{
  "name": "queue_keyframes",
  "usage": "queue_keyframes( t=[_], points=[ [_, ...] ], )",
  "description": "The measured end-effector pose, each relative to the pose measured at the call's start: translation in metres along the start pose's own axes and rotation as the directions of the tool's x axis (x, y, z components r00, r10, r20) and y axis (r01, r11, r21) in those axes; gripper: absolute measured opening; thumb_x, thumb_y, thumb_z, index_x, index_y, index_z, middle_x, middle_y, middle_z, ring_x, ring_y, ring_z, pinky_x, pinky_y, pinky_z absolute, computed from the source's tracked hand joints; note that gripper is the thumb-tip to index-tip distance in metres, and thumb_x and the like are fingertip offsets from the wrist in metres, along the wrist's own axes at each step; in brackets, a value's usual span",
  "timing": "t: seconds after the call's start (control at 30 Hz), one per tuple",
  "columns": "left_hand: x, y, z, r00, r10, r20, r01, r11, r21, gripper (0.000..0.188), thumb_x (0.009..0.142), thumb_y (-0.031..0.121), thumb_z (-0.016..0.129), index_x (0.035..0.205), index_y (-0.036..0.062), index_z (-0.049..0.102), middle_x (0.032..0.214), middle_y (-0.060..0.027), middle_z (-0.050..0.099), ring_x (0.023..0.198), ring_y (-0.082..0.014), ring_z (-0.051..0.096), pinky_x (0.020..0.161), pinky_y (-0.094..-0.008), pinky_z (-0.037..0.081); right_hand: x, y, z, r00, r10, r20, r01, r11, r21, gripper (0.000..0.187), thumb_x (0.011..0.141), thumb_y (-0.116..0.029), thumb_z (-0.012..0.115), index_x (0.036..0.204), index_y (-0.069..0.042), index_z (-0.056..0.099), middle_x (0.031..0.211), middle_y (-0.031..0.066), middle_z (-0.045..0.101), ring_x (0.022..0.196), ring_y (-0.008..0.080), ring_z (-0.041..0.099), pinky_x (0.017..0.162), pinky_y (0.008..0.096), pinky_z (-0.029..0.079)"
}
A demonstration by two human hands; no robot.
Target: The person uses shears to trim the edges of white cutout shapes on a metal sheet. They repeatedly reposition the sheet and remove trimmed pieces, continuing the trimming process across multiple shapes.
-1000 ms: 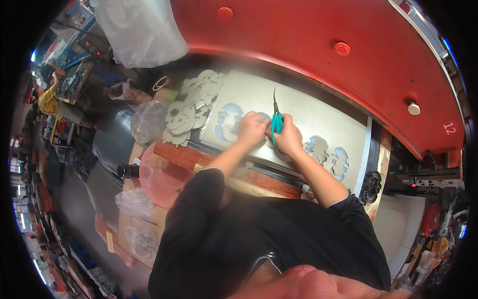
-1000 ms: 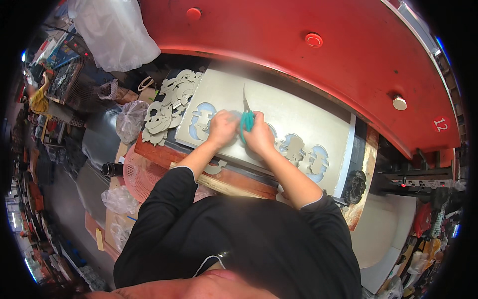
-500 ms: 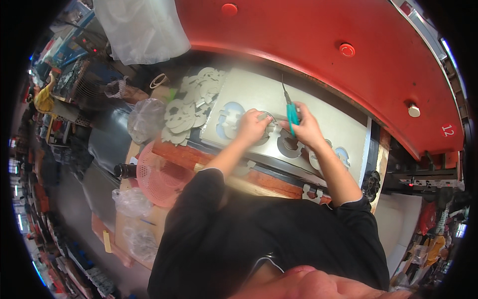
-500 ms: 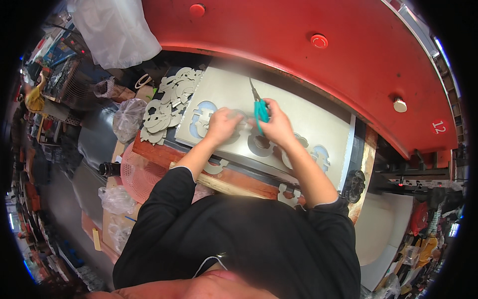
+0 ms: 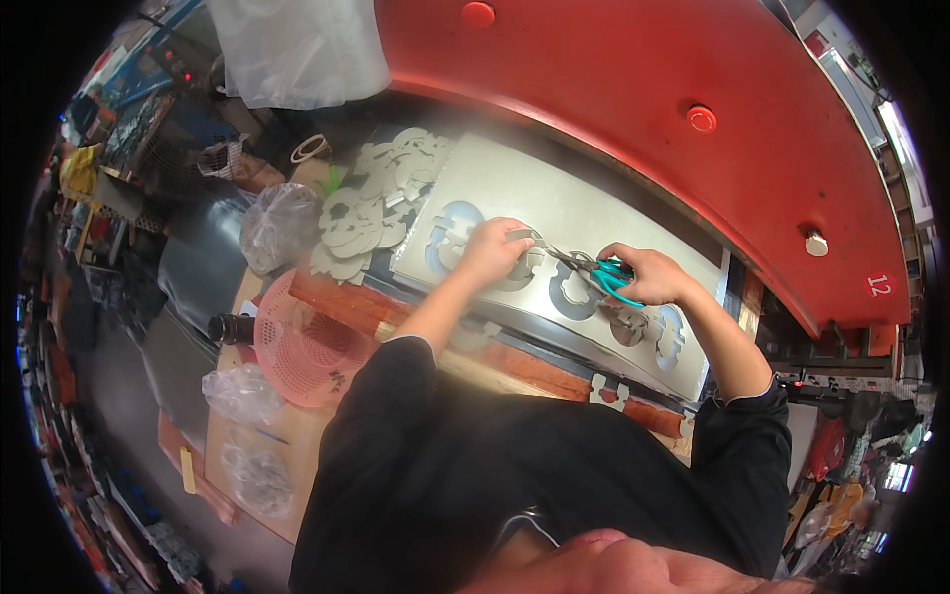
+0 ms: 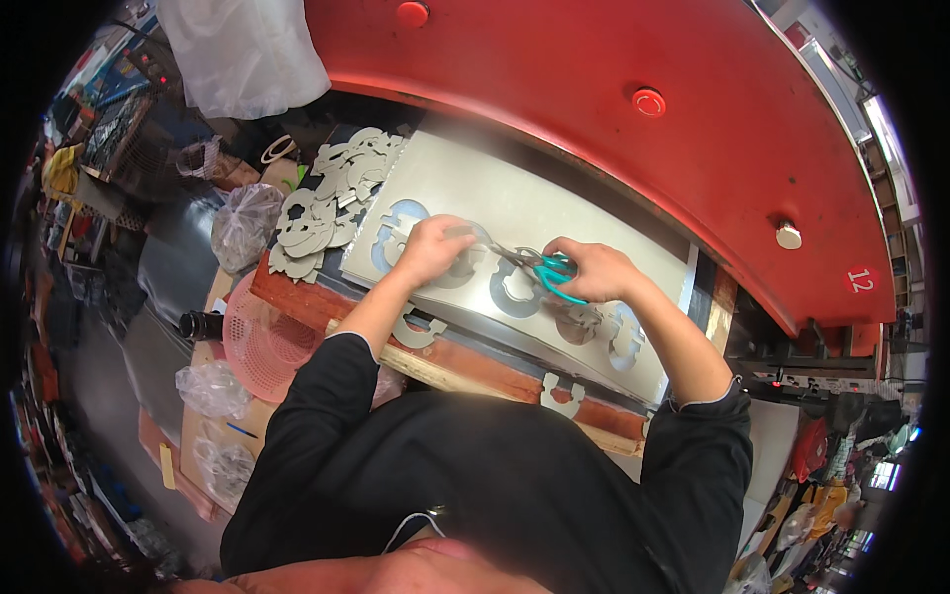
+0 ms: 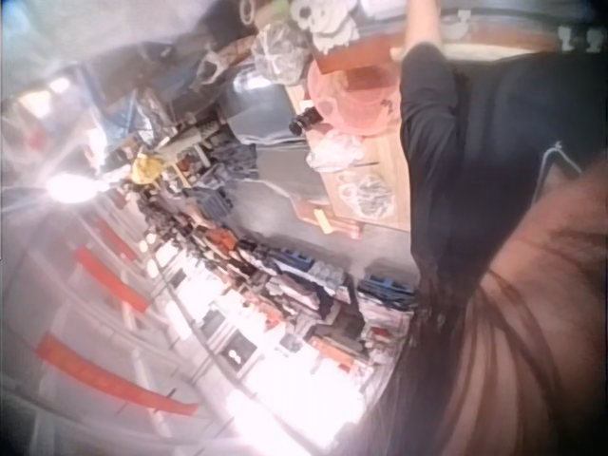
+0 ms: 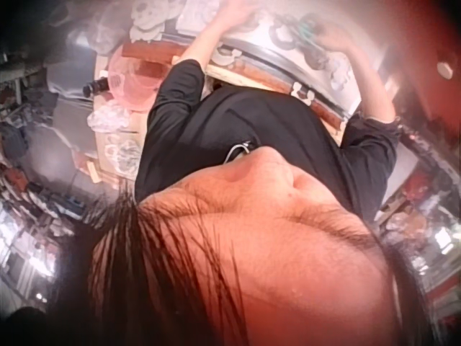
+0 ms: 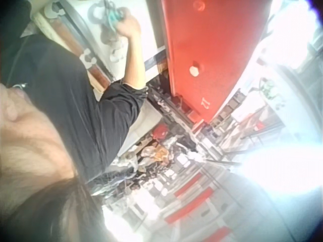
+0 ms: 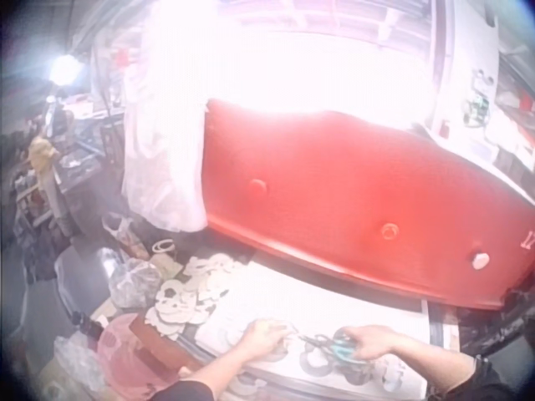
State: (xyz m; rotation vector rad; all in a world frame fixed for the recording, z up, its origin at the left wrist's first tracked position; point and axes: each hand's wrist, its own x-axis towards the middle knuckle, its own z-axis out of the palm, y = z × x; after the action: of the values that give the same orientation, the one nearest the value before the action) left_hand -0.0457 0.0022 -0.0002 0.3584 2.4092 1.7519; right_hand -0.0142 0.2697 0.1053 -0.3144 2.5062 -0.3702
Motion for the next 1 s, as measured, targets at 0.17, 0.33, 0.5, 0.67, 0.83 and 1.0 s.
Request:
queue_keyframes(
  t=[0.17,0.33,0.5,0.67,0.83,1.0],
  points=[
    [-0.001,-0.003,0.001,0.999,0.019,-0.029,-0.021,0.999,-0.035,0.022,0.082,0.016,0.069,0.098,0.0010,0.068,0.093,-0.0109,0.066,0.073,-0.0174,0.064,0.068,-0.0291,0.051,0.012,-0.010,-0.015,0.997,-0.055,0.062,0.059,0.996,-0.065,0.061,0.066,-0.045,0.072,0.120,-0.022,0.054,0.093,0.0103,0.067,0.089,0.0301,0.064,0.075,0.0397,0.048],
    [0.000,-0.006,-0.001,0.986,0.154,-0.070,-0.151,0.987,0.051,0.018,0.079,0.014,0.069,0.093,0.0026,0.069,0.089,-0.0107,0.062,0.077,-0.0218,0.062,0.071,-0.0311,0.050,0.020,-0.024,-0.029,0.992,-0.105,0.066,0.115,0.978,-0.174,0.059,0.066,-0.039,0.074,0.118,-0.019,0.055,0.093,0.0117,0.067,0.087,0.0290,0.064,0.074,0.0388,0.048],
    [0.002,-0.013,-0.002,0.975,0.209,-0.079,-0.207,0.978,0.023,0.016,0.076,0.013,0.072,0.090,0.0052,0.070,0.089,-0.0093,0.058,0.086,-0.0241,0.058,0.078,-0.0316,0.046,0.027,-0.035,-0.035,0.990,-0.124,0.063,0.134,0.968,-0.214,0.055,0.067,-0.038,0.072,0.117,-0.020,0.056,0.096,0.0104,0.067,0.088,0.0283,0.065,0.074,0.0383,0.049],
    [0.006,-0.015,-0.005,0.974,0.220,-0.049,-0.219,0.976,0.018,0.016,0.074,0.012,0.073,0.089,0.0073,0.071,0.089,-0.0082,0.054,0.089,-0.0232,0.055,0.080,-0.0309,0.045,0.026,-0.042,-0.045,0.988,-0.118,0.103,0.142,0.954,-0.264,0.052,0.072,-0.042,0.066,0.118,-0.021,0.056,0.095,0.0100,0.067,0.094,0.0299,0.063,0.076,0.0399,0.048],
    [0.007,-0.012,-0.009,0.985,0.172,0.010,-0.171,0.985,-0.036,0.015,0.075,0.012,0.072,0.089,0.0076,0.071,0.090,-0.0076,0.053,0.088,-0.0228,0.054,0.080,-0.0312,0.045,0.029,-0.045,-0.048,0.987,-0.120,0.104,0.148,0.935,-0.324,0.052,0.072,-0.041,0.066,0.119,-0.021,0.056,0.094,0.0088,0.067,0.095,0.0285,0.062,0.076,0.0399,0.048],
    [0.008,-0.013,-0.004,0.987,0.155,-0.045,-0.156,0.987,-0.026,0.015,0.075,0.011,0.072,0.089,0.0070,0.071,0.091,-0.0074,0.052,0.089,-0.0223,0.054,0.080,-0.0308,0.044,0.030,-0.039,-0.044,0.989,-0.113,0.095,0.135,0.956,-0.259,0.053,0.068,-0.035,0.071,0.117,-0.020,0.056,0.096,0.0102,0.066,0.088,0.0280,0.064,0.073,0.0389,0.049]
  ],
)
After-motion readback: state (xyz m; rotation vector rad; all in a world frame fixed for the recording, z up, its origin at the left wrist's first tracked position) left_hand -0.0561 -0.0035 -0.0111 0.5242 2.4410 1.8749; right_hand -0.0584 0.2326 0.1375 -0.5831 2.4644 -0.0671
